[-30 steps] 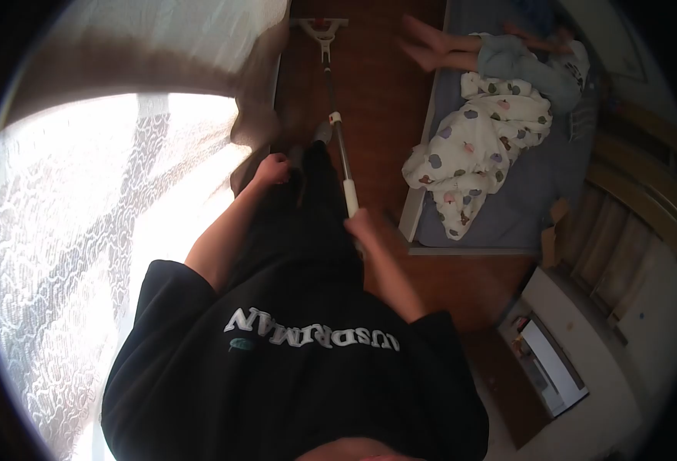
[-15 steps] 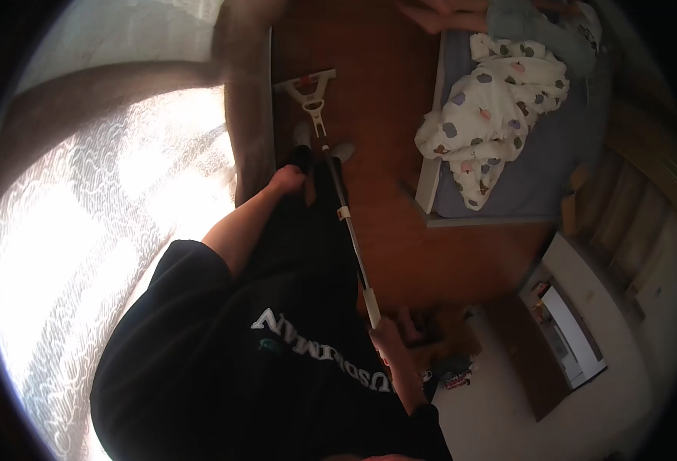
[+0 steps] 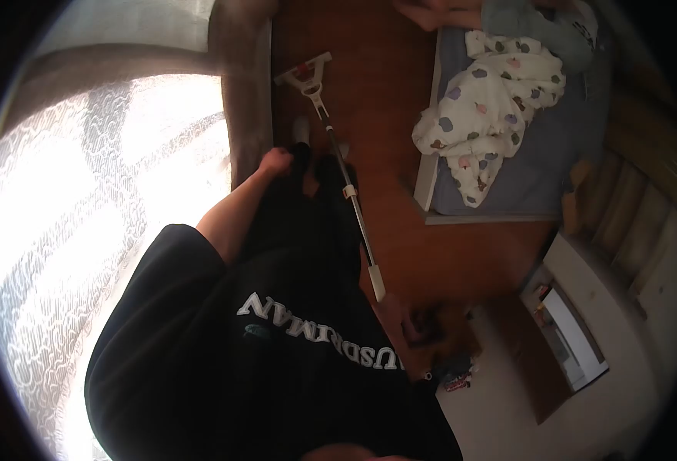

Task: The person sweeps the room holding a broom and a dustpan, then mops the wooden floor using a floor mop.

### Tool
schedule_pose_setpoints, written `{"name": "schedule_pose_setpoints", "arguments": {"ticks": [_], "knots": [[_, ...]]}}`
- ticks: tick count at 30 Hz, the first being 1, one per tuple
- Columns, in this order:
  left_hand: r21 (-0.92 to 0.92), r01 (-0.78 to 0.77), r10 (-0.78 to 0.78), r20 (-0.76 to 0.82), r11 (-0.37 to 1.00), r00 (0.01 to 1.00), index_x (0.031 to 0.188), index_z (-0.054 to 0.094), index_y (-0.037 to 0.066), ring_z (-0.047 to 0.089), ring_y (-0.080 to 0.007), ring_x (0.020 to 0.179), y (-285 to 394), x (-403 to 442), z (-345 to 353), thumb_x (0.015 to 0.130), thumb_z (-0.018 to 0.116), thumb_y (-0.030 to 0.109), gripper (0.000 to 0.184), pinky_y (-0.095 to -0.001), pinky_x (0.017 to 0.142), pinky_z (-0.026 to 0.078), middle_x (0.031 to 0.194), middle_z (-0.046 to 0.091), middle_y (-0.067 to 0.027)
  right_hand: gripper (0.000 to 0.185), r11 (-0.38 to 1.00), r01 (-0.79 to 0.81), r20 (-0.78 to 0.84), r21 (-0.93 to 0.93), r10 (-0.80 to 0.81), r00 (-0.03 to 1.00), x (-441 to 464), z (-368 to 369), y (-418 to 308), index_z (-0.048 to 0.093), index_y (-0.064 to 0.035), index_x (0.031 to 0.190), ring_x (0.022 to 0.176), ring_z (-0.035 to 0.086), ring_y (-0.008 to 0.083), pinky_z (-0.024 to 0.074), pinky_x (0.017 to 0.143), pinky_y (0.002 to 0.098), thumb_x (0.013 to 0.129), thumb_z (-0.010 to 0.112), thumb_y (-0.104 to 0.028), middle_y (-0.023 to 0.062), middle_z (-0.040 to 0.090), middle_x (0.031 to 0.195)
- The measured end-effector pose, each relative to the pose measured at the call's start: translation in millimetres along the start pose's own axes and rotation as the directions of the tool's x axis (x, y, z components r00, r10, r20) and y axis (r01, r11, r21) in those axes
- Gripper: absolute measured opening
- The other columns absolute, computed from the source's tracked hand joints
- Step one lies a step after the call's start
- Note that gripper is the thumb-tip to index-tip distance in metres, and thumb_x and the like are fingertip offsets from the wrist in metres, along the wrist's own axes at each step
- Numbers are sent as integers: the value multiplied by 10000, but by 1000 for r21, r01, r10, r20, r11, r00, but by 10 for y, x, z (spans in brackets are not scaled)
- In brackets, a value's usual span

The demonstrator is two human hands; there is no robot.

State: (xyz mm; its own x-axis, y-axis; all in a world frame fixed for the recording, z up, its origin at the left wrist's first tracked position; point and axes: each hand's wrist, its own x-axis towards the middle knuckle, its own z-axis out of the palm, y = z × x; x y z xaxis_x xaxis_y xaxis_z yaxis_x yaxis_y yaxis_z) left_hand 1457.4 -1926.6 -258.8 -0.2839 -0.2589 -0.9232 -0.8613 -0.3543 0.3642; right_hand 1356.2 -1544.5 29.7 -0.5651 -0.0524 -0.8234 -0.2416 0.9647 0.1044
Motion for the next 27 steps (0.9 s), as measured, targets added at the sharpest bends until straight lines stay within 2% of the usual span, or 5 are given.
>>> {"name": "schedule_pose_setpoints", "arguments": {"ticks": [11, 19, 21, 24, 27], "knots": [[127, -35, 39, -27, 991, 999, 818, 630, 12, 632, -235, 608, 35, -282, -226, 745, 515, 190, 224, -342, 582, 503, 681, 634, -138, 109, 997, -18, 130, 76, 8, 992, 151, -91, 74, 539, 33, 673, 486, 567, 273, 408, 424, 397, 715, 557, -65, 143, 523, 520], [-57, -77, 72, -98, 995, 993, 823, 617, 5, 610, -208, 549, 203, -398, -294, 751, 502, 177, 219, -315, 546, 495, 651, 625, -122, 118, 984, -86, 243, 158, 46, 969, 644, -9, -435, 528, 10, 677, 397, 472, 197, 323, 369, 339, 771, 546, -59, 84, 467, 499], [-33, -106, 102, -99, 994, 990, 840, 612, 3, 608, -201, 542, 229, -367, -381, 754, 499, 175, 224, -311, 532, 494, 645, 624, -118, 98, 978, 120, -4, 173, -121, 993, 864, 198, -468, 544, 24, 748, 419, 488, 193, 325, 372, 332, 780, 552, -68, 85, 489, 530], [70, -114, 118, -54, 991, 992, 873, 603, -4, 610, -202, 547, 135, -331, -305, 768, 489, 177, 238, -314, 519, 499, 643, 624, -112, 282, 885, -54, 180, 463, -35, 983, 1004, 36, -797, 561, 90, 832, 489, 581, 286, 419, 438, 367, 795, 569, -190, 170, 586, 602], [77, -53, 58, -64, 996, 996, 864, 599, -11, 610, -200, 549, 135, -321, -287, 776, 485, 170, 231, -319, 521, 498, 655, 625, -112, 196, 926, 101, 36, 363, -122, 992, 1399, -72, -1314, 567, 88, 822, 500, 580, 245, 426, 428, 354, 760, 562, -98, 162, 569, 597]]}}
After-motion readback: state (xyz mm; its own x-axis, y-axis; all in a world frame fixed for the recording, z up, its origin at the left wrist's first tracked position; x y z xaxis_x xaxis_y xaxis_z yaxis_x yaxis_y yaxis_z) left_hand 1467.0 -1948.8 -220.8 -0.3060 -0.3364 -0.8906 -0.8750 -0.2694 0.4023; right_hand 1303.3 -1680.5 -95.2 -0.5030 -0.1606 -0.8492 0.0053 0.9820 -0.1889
